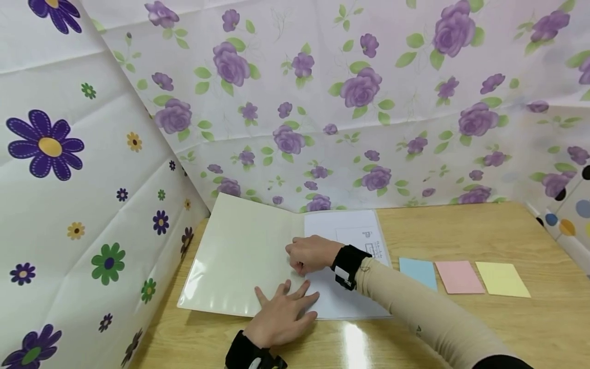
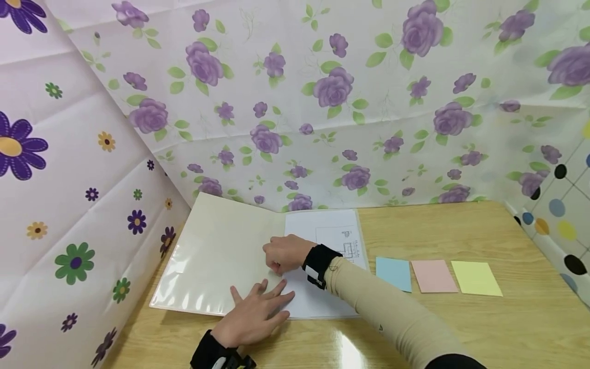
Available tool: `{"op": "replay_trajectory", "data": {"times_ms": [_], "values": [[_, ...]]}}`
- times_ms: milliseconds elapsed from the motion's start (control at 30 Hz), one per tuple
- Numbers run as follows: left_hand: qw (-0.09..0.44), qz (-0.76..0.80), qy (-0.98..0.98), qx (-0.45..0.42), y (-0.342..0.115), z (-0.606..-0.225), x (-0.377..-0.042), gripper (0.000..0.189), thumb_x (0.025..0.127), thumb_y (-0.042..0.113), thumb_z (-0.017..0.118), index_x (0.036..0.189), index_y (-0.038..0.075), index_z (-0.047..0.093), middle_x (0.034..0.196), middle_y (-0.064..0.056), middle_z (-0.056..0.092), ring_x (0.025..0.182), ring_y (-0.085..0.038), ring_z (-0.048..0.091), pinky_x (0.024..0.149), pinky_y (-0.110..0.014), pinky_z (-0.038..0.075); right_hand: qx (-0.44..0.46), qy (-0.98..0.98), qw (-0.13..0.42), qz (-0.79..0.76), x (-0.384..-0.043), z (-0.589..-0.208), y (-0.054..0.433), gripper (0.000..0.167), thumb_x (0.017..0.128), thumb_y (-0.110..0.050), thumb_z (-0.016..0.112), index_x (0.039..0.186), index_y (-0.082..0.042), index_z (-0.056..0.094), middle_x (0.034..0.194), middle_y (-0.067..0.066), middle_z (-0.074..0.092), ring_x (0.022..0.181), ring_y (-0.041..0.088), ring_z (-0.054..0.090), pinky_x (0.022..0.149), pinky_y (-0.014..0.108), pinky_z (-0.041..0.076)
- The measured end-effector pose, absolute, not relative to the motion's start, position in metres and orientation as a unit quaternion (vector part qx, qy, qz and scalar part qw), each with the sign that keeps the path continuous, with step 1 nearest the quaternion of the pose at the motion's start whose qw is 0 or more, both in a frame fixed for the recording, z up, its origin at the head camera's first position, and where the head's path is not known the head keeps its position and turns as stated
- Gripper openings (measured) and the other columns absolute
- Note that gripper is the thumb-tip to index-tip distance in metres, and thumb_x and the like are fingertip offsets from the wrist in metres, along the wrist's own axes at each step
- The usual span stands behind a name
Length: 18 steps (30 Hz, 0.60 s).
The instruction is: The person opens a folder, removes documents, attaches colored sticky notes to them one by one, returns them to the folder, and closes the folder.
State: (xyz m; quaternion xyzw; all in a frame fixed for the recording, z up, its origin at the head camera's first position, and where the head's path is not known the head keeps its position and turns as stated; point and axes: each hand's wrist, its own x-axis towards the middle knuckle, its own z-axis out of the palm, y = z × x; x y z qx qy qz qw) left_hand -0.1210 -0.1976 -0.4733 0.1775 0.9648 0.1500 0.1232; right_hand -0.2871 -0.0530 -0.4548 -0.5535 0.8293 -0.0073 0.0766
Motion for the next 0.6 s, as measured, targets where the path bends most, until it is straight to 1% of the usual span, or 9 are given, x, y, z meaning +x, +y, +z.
{"op": "replay_trajectory", "data": {"times_ms": [133, 200, 433, 600], "values": [[0.124, 0.16, 0.964, 0.173, -0.1978, -0.4747, -0.1212, 0.053, 0.115, 0.056, 0.049, 0.16, 0.033, 0.065, 0.177, -0.001, 0.052, 0.164, -0.054, 0.043, 0.102, -0.11, 0.007, -0.567, 0.821, 0.067, 0.026, -0.2836, -0.4484, -0.054, 0.052, 0.106, -0.016, 0.079, 0.062, -0.026, 0.054, 0.096, -0.009, 0.056, 0.085, 0.009, 0.042, 0.066, 0.021, 0.033], [0.125, 0.166, 0.963, 0.17, -0.1985, -0.4746, -0.1212, 0.053, 0.115, 0.056, 0.048, 0.16, 0.034, 0.065, 0.178, -0.001, 0.051, 0.165, -0.055, 0.043, 0.102, -0.11, 0.007, -0.572, 0.817, 0.062, 0.044, -0.2818, -0.4458, -0.0542, 0.054, 0.106, -0.017, 0.08, 0.062, -0.026, 0.05, 0.096, -0.009, 0.054, 0.085, 0.009, 0.04, 0.065, 0.021, 0.032], [0.133, 0.177, 0.96, 0.169, -0.1992, -0.4749, -0.1205, 0.052, 0.116, 0.057, 0.047, 0.16, 0.034, 0.066, 0.179, 0.001, 0.049, 0.165, -0.056, 0.04, 0.1, -0.11, 0.007, -0.573, 0.816, 0.058, 0.052, -0.2811, -0.449, -0.0506, 0.05, 0.108, -0.018, 0.078, 0.064, -0.027, 0.054, 0.095, -0.009, 0.054, 0.083, 0.009, 0.039, 0.064, 0.022, 0.031], [0.128, 0.17, 0.962, 0.172, -0.1989, -0.4741, -0.1209, 0.053, 0.116, 0.056, 0.048, 0.16, 0.033, 0.065, 0.178, 0.0, 0.05, 0.165, -0.057, 0.041, 0.101, -0.11, 0.007, -0.578, 0.814, 0.05, 0.032, -0.2851, -0.4521, -0.0512, 0.051, 0.107, -0.013, 0.075, 0.064, -0.027, 0.052, 0.09, -0.01, 0.05, 0.081, 0.009, 0.038, 0.064, 0.021, 0.03]]}}
